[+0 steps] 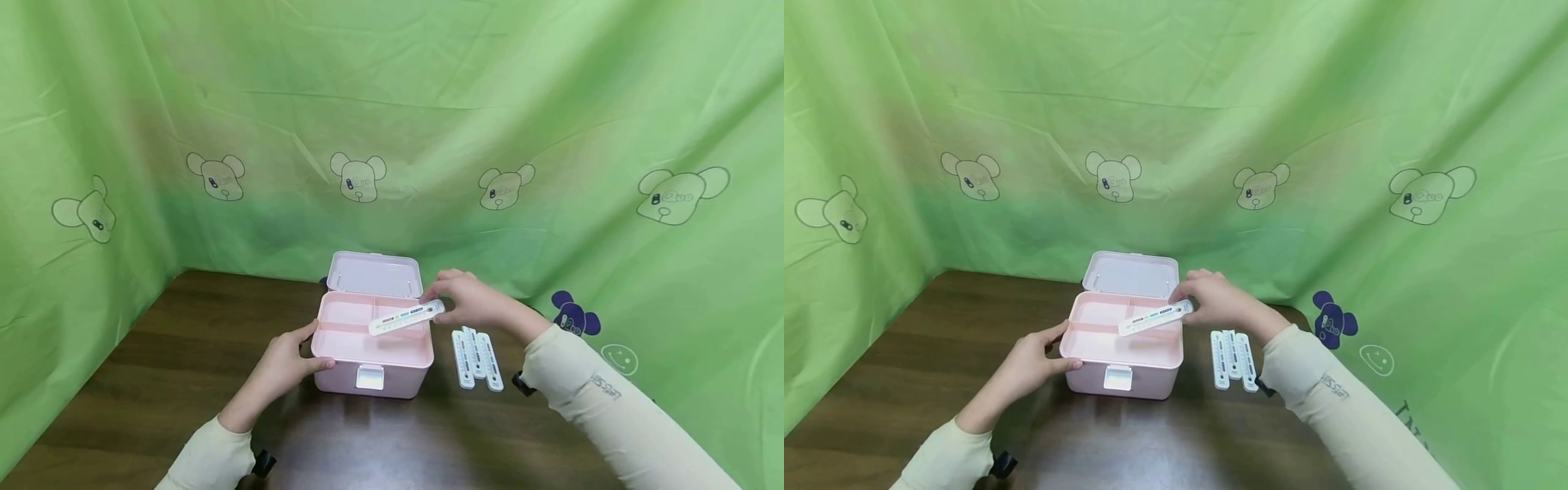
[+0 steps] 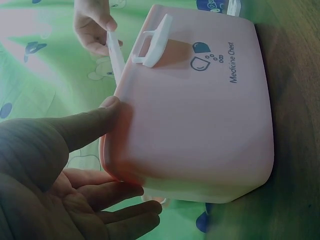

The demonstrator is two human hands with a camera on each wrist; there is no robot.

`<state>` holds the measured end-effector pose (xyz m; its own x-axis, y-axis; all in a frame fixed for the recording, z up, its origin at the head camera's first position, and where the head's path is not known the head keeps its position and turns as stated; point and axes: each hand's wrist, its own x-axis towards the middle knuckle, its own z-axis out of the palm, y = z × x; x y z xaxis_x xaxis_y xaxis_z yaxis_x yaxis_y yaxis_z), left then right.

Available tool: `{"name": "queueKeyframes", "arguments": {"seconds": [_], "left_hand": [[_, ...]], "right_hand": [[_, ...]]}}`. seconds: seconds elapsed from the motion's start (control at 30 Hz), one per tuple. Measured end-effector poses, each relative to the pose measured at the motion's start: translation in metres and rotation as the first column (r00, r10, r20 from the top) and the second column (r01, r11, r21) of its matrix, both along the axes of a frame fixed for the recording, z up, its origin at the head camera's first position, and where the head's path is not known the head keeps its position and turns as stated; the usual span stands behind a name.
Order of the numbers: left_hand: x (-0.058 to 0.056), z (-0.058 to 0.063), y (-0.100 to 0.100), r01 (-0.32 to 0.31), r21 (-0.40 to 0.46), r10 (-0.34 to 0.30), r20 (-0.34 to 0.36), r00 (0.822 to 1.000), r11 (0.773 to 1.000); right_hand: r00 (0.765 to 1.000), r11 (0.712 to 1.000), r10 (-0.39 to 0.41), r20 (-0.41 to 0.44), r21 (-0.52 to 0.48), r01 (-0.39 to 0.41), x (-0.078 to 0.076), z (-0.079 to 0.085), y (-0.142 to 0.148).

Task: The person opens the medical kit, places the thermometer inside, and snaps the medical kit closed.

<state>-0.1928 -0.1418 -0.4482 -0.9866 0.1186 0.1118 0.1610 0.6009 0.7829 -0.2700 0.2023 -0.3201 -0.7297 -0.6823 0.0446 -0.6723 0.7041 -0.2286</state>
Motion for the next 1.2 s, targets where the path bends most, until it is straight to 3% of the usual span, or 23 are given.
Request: {"name": "queueKeyframes", "arguments": {"seconds": [0.4, 1.03, 1.2], "left_hand": [[0.000, -0.001, 0.000, -0.006, -0.009, 0.006, -0.006, 1.000, 1.000], [-0.002, -0.004, 0.001, -0.011, 0.014, 0.011, -0.018, 1.000, 1.000], [-0.001, -0.005, 0.001, -0.018, 0.017, 0.019, -0.023, 1.000, 1.000]], "right_hand": [[0.992, 0.985, 0.124, -0.002, 0.122, -0.122, 0.005, -0.006, -0.025], [0.974, 0.959, 0.166, 0.155, 0.206, -0.196, 0.005, -0.010, -0.034], [0.967, 0.953, 0.199, 0.159, 0.201, -0.229, 0.004, -0.016, -0.036]]}}
